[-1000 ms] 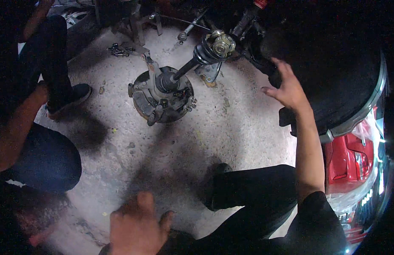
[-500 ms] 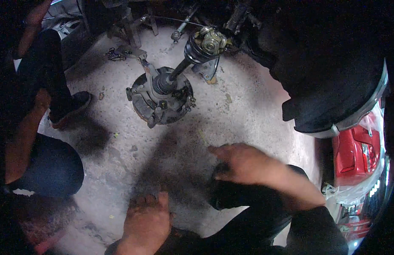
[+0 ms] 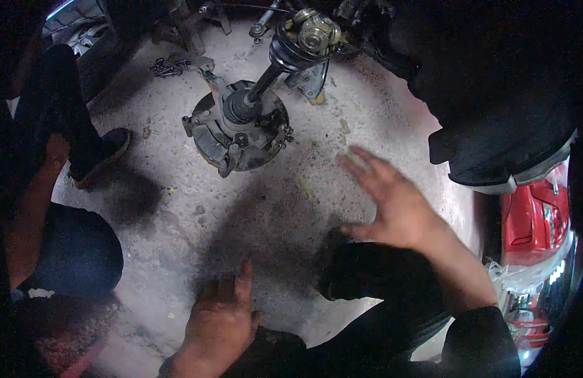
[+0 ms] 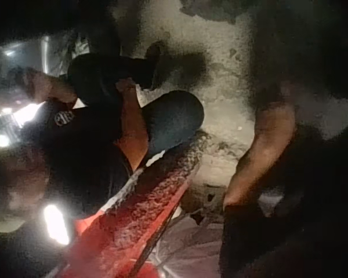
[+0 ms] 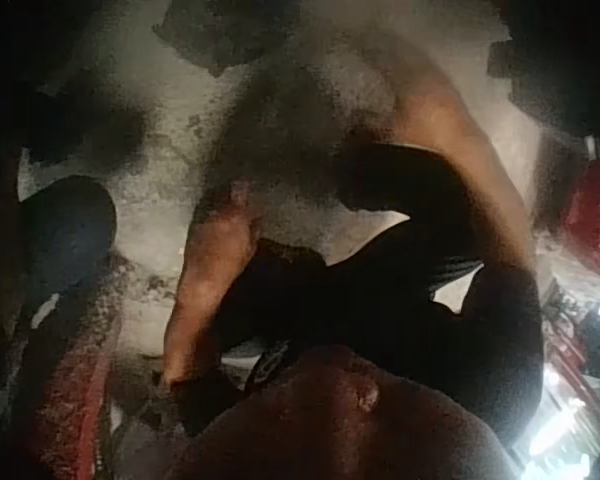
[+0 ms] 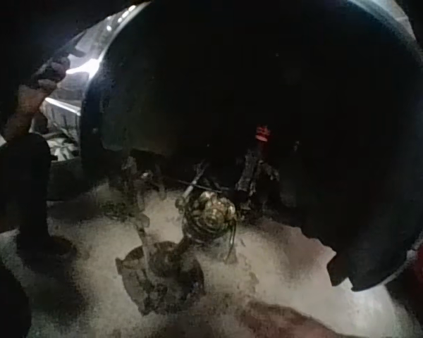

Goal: The person assembles a constant velocity joint by inserting the tripod into the housing and fitting the boot over the axle.

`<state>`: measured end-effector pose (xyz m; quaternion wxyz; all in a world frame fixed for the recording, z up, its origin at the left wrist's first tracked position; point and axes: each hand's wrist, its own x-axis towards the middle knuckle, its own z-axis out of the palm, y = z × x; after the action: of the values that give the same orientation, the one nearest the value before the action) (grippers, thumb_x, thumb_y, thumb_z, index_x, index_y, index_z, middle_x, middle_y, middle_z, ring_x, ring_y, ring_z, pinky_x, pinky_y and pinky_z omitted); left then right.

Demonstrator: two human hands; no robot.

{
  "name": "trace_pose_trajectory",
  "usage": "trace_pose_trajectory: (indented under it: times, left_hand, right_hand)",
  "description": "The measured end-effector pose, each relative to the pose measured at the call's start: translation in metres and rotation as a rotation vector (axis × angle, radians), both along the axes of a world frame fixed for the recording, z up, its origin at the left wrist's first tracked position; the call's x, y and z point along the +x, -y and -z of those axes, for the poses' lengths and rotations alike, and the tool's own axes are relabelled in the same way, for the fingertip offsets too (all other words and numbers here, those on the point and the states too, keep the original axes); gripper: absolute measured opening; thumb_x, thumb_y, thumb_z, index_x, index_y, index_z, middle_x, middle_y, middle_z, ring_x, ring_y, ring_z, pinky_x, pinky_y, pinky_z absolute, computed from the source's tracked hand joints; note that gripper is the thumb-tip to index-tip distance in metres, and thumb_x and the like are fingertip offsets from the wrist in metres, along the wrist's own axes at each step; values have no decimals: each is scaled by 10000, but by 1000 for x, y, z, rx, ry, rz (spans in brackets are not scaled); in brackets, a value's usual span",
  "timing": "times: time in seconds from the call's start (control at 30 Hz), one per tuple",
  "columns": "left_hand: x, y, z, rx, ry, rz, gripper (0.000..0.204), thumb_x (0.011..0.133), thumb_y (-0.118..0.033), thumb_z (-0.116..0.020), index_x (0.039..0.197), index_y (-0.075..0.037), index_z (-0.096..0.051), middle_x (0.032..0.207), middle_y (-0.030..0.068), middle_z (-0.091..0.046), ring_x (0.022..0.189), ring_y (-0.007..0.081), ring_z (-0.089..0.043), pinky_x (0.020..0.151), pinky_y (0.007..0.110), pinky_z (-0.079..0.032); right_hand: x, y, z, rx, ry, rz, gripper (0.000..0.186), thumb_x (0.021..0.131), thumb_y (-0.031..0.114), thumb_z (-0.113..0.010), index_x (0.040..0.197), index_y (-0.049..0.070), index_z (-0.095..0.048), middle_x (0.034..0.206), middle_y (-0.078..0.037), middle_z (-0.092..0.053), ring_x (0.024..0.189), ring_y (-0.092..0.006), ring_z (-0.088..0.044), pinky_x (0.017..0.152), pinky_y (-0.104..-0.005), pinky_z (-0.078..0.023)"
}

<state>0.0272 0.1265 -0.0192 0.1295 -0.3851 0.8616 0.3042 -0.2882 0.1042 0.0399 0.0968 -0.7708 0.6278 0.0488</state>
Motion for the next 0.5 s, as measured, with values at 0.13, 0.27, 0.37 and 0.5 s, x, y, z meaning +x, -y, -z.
trace_pose_trajectory:
  times: [0.13,0.27,0.37,0.5]
  left_hand:
    - [-8,10,0,52,-123,-145,1055,760,-260,-784,1509,35,-102,1288,332,-475,990,462,-609,840,502,-523]
    - [-2,12,8,-90,-189,-152,1094,770,-271,-779,1517,31,-38,1257,331,-508,1004,465,-610,837,487,-535]
    - [-1,12,0,12,-143,-190,1115,781,-276,-773,1519,27,7,1174,322,-569,969,461,-632,816,474,-543]
    - [-14,18,-14,175,13,-226,1118,806,-291,-752,1512,28,54,1055,301,-625,868,439,-661,827,469,-537]
  right_hand:
    - [-21,14,-14,-195,99,164,1059,663,275,-858,1522,130,-257,1469,-212,-402,1318,-397,-439,1100,-466,-378]
    - [-24,22,-8,-257,309,323,1035,739,256,-820,1533,72,-183,1344,-240,-520,1144,-339,-600,978,-389,-490]
    - [-31,23,1,-35,510,572,984,790,247,-787,1539,60,-176,1138,-202,-651,912,-257,-682,834,-345,-541]
    - [-26,23,15,224,611,538,901,864,181,-730,1548,73,-154,880,-109,-667,714,-151,-627,675,-290,-528]
